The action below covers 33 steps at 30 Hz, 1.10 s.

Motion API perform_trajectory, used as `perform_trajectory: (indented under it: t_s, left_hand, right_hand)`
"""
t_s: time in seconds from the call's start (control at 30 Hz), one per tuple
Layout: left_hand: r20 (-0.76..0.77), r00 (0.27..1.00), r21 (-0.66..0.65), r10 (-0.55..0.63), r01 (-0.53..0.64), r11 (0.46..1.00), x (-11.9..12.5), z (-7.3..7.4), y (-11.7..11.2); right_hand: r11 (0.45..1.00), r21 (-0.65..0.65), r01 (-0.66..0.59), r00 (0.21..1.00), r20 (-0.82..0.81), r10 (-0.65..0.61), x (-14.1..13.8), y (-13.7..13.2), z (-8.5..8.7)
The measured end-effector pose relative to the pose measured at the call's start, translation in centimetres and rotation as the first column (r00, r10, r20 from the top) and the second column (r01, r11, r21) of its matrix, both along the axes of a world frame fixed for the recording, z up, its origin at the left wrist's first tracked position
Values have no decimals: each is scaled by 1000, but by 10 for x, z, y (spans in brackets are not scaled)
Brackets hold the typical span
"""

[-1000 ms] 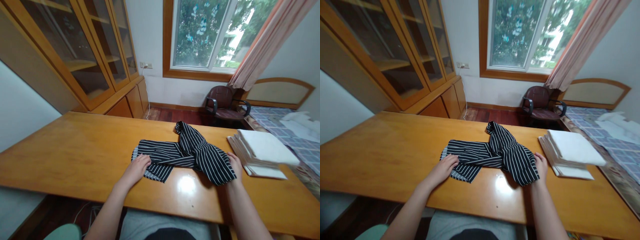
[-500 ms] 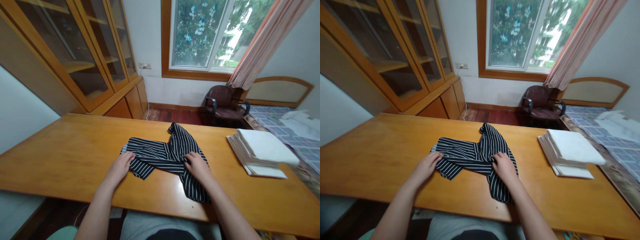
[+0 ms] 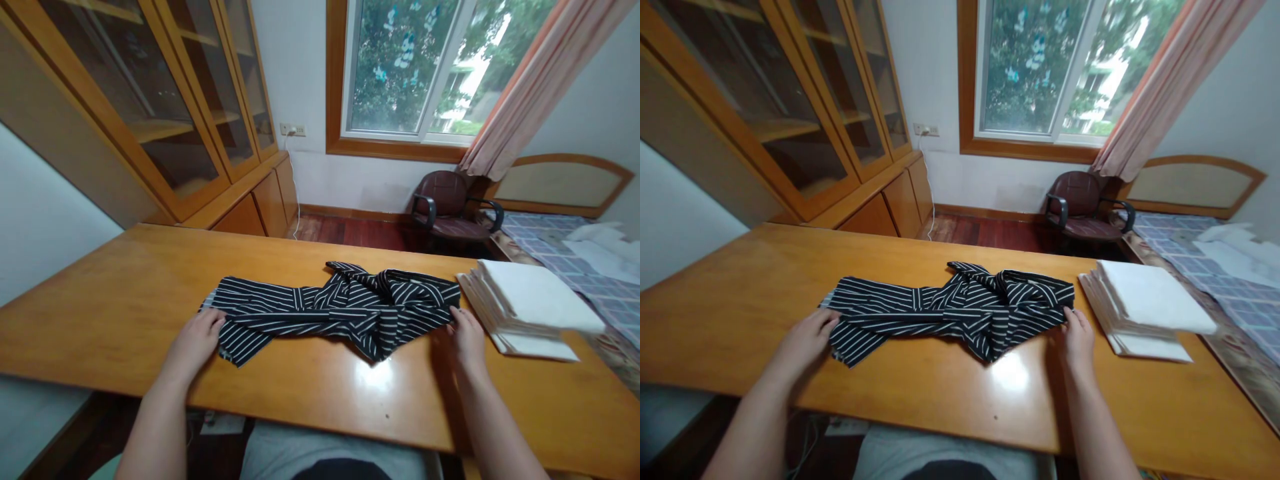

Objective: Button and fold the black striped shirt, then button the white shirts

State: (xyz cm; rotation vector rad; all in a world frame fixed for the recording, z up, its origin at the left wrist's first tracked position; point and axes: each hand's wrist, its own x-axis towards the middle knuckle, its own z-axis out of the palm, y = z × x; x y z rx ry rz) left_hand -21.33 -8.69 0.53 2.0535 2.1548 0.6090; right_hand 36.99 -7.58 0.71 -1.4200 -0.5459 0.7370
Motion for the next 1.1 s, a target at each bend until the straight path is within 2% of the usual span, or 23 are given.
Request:
perform_trajectory:
  t_s: [0.07, 0.13, 0.2, 0.3, 0.37, 0.43, 0.5, 0.53, 0.57, 0.6, 0.67, 0.7, 0.77, 0.87, 0.93, 1.0, 1.03, 1.1]
  left_hand:
    - [-20, 999, -22, -41, 40, 999, 5, -2, 1]
    - [-53, 996, -9, -68, 68, 998, 17, -1, 4]
    - [-75, 993, 14, -93, 94, 995, 38, 5, 7]
    - [-1, 980, -11, -199, 199, 980, 83, 17, 16]
    - [70, 951, -37, -300, 303, 952, 118, 25, 25]
    - [113, 924, -56, -366, 373, 926, 154, 29, 35]
    - [132, 919, -93, -372, 385, 918, 186, 28, 45]
    - [132, 919, -118, -372, 387, 914, 200, 27, 50]
    - [111, 921, -145, -373, 386, 911, 212, 25, 54]
    - [79, 925, -172, -371, 379, 909, 223, 22, 58]
    - [20, 930, -218, -367, 362, 906, 236, 19, 64]
    - [-2, 931, -233, -366, 355, 905, 239, 18, 66]
    - [-8, 942, -219, -335, 325, 920, 234, 18, 72]
    - [127, 979, -73, -161, 171, 983, 205, 23, 85]
    - [323, 946, 36, 4, -17, 999, 176, 28, 94]
    - [555, 824, 113, 113, -208, 972, 146, 35, 103]
    - [674, 728, 133, 126, -288, 948, 132, 39, 107]
    - [882, 461, 127, 98, -433, 892, 109, 47, 112]
  right_hand:
    - [999, -36, 33, 999, -18, -34, 8, -9, -10]
    - [996, -88, 28, 999, 42, -24, 15, -17, -20]
    - [988, -151, 23, 980, 198, 7, 19, -22, -27]
    - [984, -158, 82, 884, 468, 1, 19, -25, -27]
    - [991, -70, 118, 763, 644, -45, 12, -23, -19]
    - [997, 28, 77, 582, 810, -67, -1, -18, -7]
    - [997, 46, -60, 391, 920, -19, -17, -12, 4]
    - [987, 13, -160, 313, 949, 39, -26, -8, 8]
    - [959, -46, -278, 236, 965, 114, -35, -5, 10]
    - [910, -135, -392, 155, 965, 210, -43, -2, 11]
    - [786, -322, -527, -7, 927, 375, -57, 1, 8]
    - [740, -396, -544, -71, 900, 429, -62, 2, 6]
    - [696, -491, -523, -153, 858, 491, -67, 1, 1]
    - [690, -536, -486, -192, 836, 514, -62, -2, -1]
    - [700, -524, -485, -197, 845, 497, -51, -3, 2]
    - [725, -493, -482, -192, 866, 461, -36, -4, 7]
    - [743, -472, -475, -183, 879, 441, -28, -5, 9]
    - [789, -421, -448, -149, 905, 398, -12, -5, 11]
